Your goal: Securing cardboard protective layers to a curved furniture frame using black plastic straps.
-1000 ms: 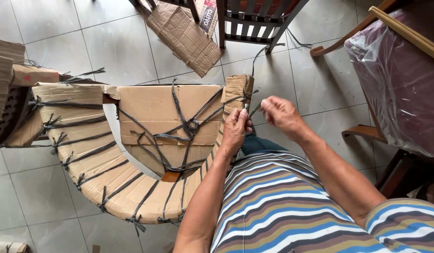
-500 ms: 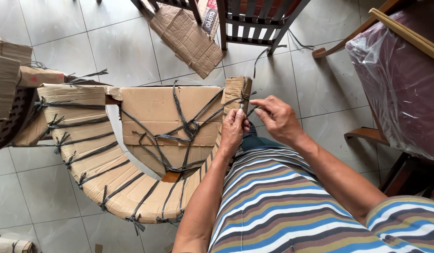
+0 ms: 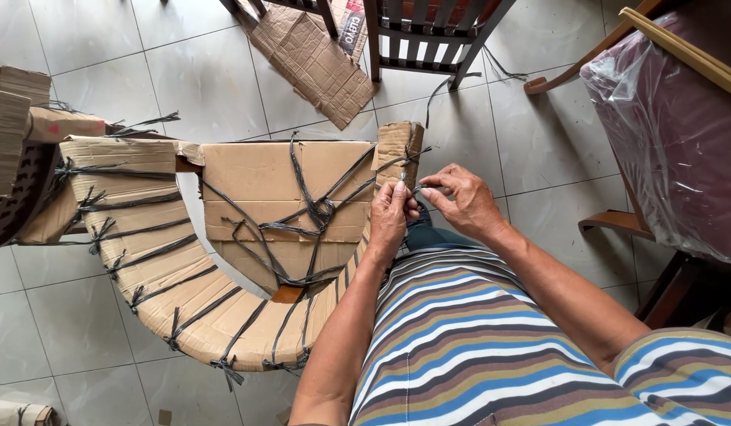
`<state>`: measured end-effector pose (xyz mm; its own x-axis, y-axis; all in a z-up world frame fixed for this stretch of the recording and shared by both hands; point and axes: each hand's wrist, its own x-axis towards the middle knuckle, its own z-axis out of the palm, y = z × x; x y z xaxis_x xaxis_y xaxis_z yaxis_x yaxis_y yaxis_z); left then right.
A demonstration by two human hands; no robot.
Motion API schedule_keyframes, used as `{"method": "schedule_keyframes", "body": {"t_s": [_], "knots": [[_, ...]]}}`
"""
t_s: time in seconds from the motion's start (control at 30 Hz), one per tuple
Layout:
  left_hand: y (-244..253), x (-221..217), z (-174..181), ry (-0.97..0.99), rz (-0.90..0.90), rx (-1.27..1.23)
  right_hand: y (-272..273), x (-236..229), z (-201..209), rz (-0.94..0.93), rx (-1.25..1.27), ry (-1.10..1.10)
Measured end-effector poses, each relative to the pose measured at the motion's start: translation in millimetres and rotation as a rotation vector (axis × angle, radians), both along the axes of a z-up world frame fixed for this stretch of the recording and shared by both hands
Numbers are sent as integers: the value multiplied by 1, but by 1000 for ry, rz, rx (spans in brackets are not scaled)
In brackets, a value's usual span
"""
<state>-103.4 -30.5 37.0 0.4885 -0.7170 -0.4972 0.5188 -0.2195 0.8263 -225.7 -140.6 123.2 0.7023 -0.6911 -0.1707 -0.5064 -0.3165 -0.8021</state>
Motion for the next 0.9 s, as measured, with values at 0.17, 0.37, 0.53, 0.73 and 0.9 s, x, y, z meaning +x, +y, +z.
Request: {"method": "schedule_keyframes", "body": {"t_s": [0.17, 0.37, 0.53, 0.73, 0.9], "knots": [[3, -2, -10, -8, -23, -2, 2, 1, -21, -34, -13, -8], [-2, -6, -17, -29, -47, -32, -2, -5, -29, -161, 9, -114], [-1, -7, -17, -42, -68, -37, -10, -6, -43, -335, 296, -258], [0, 1, -2, -41, -45, -5, -28, -13, -36, -763, 631, -353], [-3, 1, -4, -42, -75, -12, 0, -5, -10, -309, 673, -238]]}}
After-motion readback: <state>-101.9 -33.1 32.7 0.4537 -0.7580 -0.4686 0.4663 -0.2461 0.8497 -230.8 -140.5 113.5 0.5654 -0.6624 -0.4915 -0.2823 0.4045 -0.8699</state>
